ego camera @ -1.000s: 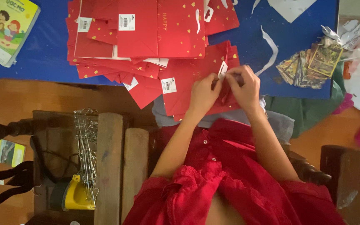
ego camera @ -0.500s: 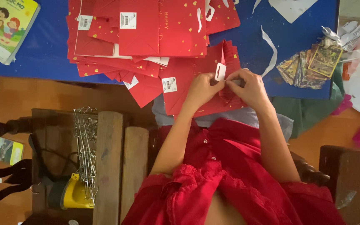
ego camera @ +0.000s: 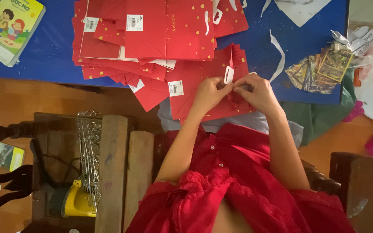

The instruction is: The person threads a white ribbon handle through the holes of a red paper gift bag, ties the ribbon ends, and places the finished bag on a stack of completed bags, repeating the process for each bag on the table.

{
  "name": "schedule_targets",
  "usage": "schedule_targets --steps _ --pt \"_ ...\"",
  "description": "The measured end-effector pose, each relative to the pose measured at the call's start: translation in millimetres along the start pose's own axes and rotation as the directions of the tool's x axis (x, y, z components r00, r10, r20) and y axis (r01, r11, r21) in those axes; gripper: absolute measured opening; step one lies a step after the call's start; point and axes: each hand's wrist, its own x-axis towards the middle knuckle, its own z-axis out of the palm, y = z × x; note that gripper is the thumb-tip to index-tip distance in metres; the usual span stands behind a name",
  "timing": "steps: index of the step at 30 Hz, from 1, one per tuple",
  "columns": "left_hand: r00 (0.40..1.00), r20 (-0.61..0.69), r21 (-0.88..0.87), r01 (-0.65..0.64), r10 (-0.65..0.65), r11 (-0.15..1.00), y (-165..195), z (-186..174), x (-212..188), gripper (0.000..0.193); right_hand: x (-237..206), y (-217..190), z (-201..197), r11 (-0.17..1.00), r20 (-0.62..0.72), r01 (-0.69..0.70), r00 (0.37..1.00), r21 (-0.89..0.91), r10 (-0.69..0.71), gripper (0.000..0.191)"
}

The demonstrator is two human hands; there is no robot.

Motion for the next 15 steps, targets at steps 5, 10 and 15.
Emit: schedule_targets --steps 5,10,15 --pt "0.991 0.072 0.077 0.105 -0.111 0.991 8.6 -7.0 0.4 0.053 0.4 3.9 1.8 0.999 -0.012 -0.032 0.999 0.009 0.032 0.016" --pt "0.988 0.156 -0.068 0.011 0.0 0.998 8.8 -15.7 -3.2 0.045 1.6 2.2 6.3 0.996 -0.042 -0.055 0.998 -0.071 0.052 0.016" --pt "0.964 0.266 -0.169 0.067 -0.02 0.983 -1.8 -18.2 -1.6 0.041 -1.1 3.1 7.0 0.992 -0.059 0.036 0.997 -0.123 -0.044 0.015"
